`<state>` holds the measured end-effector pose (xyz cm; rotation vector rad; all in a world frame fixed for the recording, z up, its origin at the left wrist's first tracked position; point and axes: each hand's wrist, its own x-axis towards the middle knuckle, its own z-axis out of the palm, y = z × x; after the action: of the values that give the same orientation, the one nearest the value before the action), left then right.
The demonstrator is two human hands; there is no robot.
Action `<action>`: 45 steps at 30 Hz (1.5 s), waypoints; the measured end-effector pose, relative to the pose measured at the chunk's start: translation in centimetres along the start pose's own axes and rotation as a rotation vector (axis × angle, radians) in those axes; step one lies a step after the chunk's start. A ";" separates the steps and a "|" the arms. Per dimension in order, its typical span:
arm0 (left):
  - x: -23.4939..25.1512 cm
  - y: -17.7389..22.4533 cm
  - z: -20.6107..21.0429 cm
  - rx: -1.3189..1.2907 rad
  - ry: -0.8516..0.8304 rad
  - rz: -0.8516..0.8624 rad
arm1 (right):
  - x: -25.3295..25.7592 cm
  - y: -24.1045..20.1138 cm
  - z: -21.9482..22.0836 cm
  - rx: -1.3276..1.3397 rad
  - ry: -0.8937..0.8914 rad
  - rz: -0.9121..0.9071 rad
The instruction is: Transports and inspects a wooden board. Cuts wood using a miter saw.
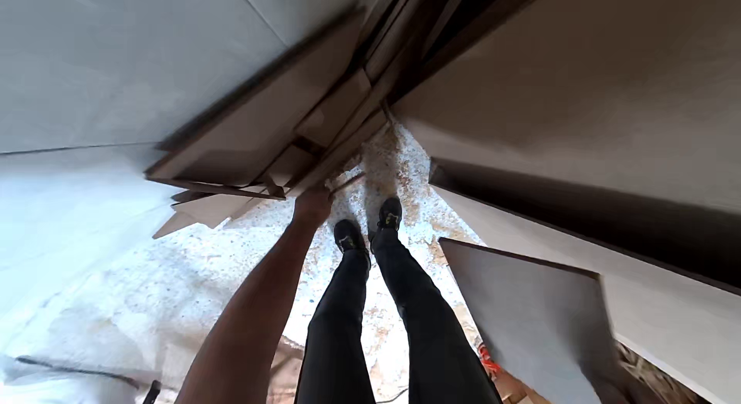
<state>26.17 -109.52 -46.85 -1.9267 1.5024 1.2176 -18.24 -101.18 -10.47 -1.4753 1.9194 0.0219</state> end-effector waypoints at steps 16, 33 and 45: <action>-64.0 2.7 -13.0 -1.633 0.805 -0.018 | -2.4 -36.6 -9.4 -0.207 -0.612 -1.200; -101.3 30.0 40.0 -1.846 2.572 -0.467 | -55.3 -22.6 5.9 0.048 -1.526 -1.540; -116.1 41.3 70.6 -1.649 2.792 -1.362 | -91.9 9.2 16.3 -0.382 -2.014 -1.620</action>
<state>-43.37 -4.56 18.71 1.1789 0.9351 1.0388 -8.44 -13.96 22.62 -1.4949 -0.9651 0.7523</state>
